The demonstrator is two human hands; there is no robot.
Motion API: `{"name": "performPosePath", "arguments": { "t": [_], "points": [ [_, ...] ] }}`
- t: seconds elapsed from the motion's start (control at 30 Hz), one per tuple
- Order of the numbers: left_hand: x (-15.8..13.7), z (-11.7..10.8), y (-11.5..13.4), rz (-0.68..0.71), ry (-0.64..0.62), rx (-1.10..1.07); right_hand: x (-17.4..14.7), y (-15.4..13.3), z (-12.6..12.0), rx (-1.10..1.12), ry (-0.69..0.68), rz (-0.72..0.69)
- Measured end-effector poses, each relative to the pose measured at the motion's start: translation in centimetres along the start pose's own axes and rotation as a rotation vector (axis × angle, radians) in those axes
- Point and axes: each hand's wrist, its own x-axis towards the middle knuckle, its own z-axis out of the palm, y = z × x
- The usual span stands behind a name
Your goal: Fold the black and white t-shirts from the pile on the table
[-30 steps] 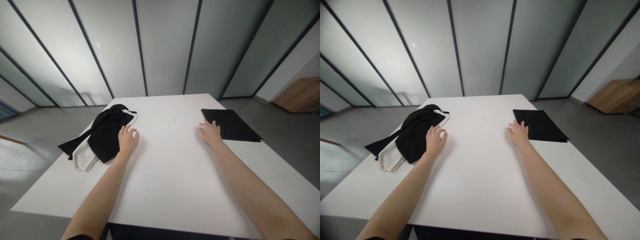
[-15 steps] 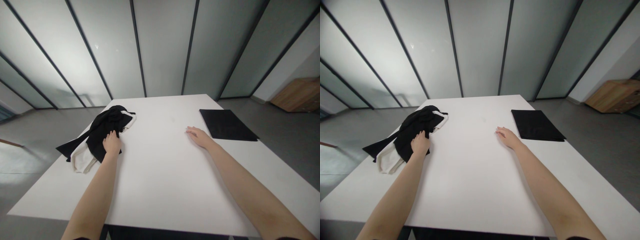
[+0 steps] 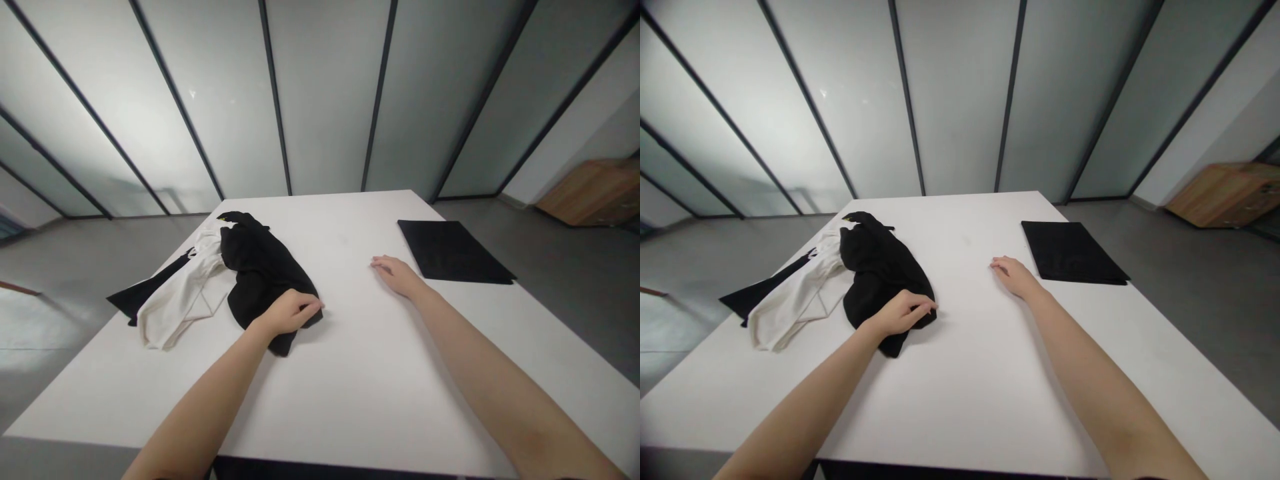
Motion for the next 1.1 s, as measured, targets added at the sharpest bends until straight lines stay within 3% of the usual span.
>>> {"name": "performPosePath", "arguments": {
  "t": [0.13,0.2,0.27,0.37,0.43,0.53,0.67,0.73,0.83,0.9,0.97,1.03,1.1],
  "points": [
    [-0.2,-1.3,-2.1,-0.287,0.533,0.203,-0.1,-0.1,0.0,0.001,0.007,-0.005],
    [-0.7,-2.4,-4.0,-0.462,0.709,0.409,0.0,0.0,0.1,0.002,0.011,-0.009],
    [-1.2,-3.3,-5.9,-0.643,0.717,0.571,0.0,0.2,0.2,0.005,0.014,-0.017],
    [-1.9,-4.1,-7.9,-0.787,0.57,0.615,0.0,0.3,0.4,0.01,0.011,-0.027],
    [-2.1,-4.4,-8.5,-0.759,0.511,0.622,0.0,0.4,0.4,0.009,0.006,-0.022],
    [-2.0,-4.7,-8.5,-0.677,0.535,0.59,0.0,0.4,0.4,0.0,0.0,-0.014],
    [-1.6,-4.5,-7.5,-0.459,0.769,0.369,0.1,0.0,0.0,-0.003,-0.002,0.003],
    [-1.3,-3.8,-6.4,-0.311,0.811,0.273,0.3,-0.9,0.0,0.036,0.022,0.059],
    [-0.7,-1.7,-3.9,-0.08,0.549,0.144,0.2,-4.1,1.4,0.198,0.126,0.138],
    [-0.3,-0.1,-2.1,0.05,0.286,0.066,-0.2,-7.3,3.2,0.339,0.157,0.062],
    [-0.1,1.2,-0.8,0.115,0.161,0.022,-0.9,-10.7,5.4,0.399,0.043,-0.142],
    [-0.1,1.8,-0.4,0.103,0.232,0.003,-1.6,-13.3,7.0,0.357,-0.092,-0.274],
    [-0.1,1.8,-0.9,0.033,0.431,0.026,-2.1,-14.6,7.6,0.297,-0.148,-0.326]
  ]
}}
